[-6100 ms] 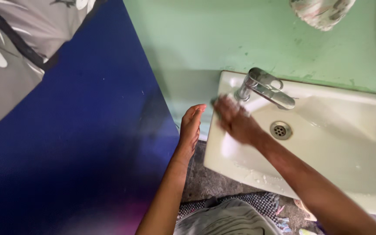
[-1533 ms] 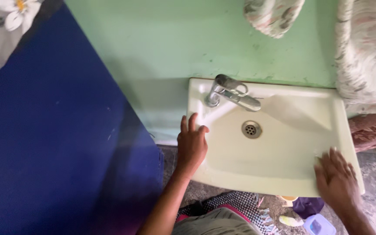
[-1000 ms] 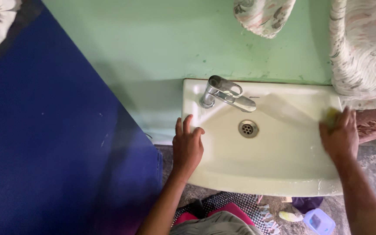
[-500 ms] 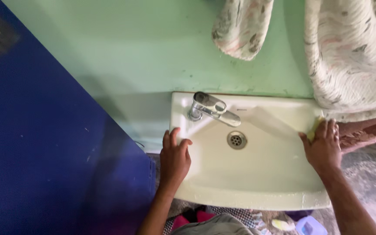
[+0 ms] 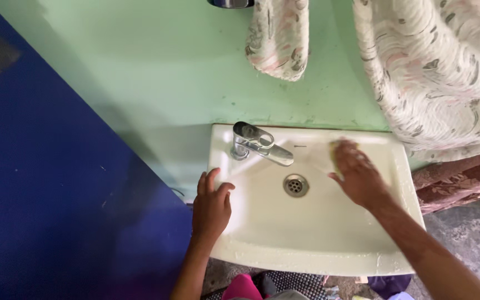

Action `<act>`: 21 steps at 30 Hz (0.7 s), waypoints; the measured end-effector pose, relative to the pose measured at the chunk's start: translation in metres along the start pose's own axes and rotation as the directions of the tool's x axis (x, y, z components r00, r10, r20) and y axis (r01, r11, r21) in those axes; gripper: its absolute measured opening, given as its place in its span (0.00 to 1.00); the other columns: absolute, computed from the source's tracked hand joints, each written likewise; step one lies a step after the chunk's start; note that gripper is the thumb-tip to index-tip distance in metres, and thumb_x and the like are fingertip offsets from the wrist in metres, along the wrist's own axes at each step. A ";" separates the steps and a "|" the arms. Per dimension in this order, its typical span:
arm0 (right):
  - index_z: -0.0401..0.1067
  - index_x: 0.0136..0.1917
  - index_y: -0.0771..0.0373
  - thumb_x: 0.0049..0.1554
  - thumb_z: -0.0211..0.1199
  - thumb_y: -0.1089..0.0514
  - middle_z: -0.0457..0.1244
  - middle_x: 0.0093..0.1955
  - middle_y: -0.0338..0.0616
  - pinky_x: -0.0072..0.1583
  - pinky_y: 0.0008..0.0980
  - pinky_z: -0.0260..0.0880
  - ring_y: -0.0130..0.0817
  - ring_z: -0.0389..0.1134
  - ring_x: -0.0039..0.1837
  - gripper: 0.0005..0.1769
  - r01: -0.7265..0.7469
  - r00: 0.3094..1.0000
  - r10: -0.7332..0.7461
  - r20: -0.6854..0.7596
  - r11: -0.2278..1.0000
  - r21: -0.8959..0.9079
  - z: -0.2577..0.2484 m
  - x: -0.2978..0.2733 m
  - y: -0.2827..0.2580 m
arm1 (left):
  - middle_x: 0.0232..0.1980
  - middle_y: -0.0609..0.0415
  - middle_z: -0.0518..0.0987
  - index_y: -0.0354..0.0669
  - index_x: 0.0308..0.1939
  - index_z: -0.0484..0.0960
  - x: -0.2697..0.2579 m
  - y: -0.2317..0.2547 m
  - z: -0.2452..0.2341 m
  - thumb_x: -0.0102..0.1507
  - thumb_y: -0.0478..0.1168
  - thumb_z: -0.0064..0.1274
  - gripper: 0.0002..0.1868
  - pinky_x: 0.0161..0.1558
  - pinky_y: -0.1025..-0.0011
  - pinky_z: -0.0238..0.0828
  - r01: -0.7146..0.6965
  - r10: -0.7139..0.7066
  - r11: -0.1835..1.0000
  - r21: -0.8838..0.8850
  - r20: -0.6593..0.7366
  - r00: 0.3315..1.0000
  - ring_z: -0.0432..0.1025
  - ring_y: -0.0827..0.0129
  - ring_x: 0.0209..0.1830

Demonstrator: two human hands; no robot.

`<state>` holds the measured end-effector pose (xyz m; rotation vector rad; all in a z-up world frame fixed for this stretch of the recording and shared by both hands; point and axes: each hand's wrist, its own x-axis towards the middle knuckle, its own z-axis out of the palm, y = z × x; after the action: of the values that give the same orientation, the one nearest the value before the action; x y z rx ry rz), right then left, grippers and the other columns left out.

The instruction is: The person cleans a white sink and faucet using a sponge, scrubs the basin and edges, and rinses the surfaces and their hands with water from the tap and a cup.

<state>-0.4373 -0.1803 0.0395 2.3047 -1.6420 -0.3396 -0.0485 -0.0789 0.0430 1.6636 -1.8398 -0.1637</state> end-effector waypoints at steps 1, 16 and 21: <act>0.44 0.84 0.79 0.67 0.42 0.32 0.48 0.82 0.68 0.78 0.40 0.55 0.49 0.56 0.78 0.52 0.002 0.995 0.008 0.104 0.996 -0.094 0.001 -0.007 0.007 | 0.68 0.46 0.69 0.46 0.41 0.84 -0.001 -0.001 0.001 0.59 0.32 0.57 0.07 0.58 0.51 0.70 -0.007 0.007 1.000 -0.003 -0.007 1.000 0.60 0.37 0.71; 0.57 0.75 0.70 0.60 0.52 0.46 0.50 0.81 0.56 0.77 0.48 0.51 0.49 0.50 0.81 0.36 0.122 0.929 -0.035 -0.369 0.969 0.215 0.018 0.005 -0.030 | 0.66 0.46 0.70 0.45 0.40 0.84 -0.003 0.000 0.008 0.58 0.30 0.56 0.09 0.57 0.53 0.71 -0.009 0.011 0.999 0.039 -0.062 0.998 0.61 0.40 0.71; 0.54 0.80 0.66 0.68 0.55 0.52 0.45 0.84 0.59 0.79 0.49 0.46 0.58 0.42 0.85 0.33 -0.001 0.840 0.409 -0.356 0.657 0.753 0.013 0.029 -0.059 | 0.66 0.46 0.69 0.46 0.39 0.84 0.003 -0.002 0.008 0.58 0.31 0.56 0.08 0.57 0.55 0.73 0.004 -0.004 1.000 0.004 -0.056 0.998 0.62 0.46 0.71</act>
<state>-0.3803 -0.1909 0.0052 2.3055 -1.9253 1.1090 -0.0512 -0.0847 0.0365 1.6582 -1.7969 -0.1140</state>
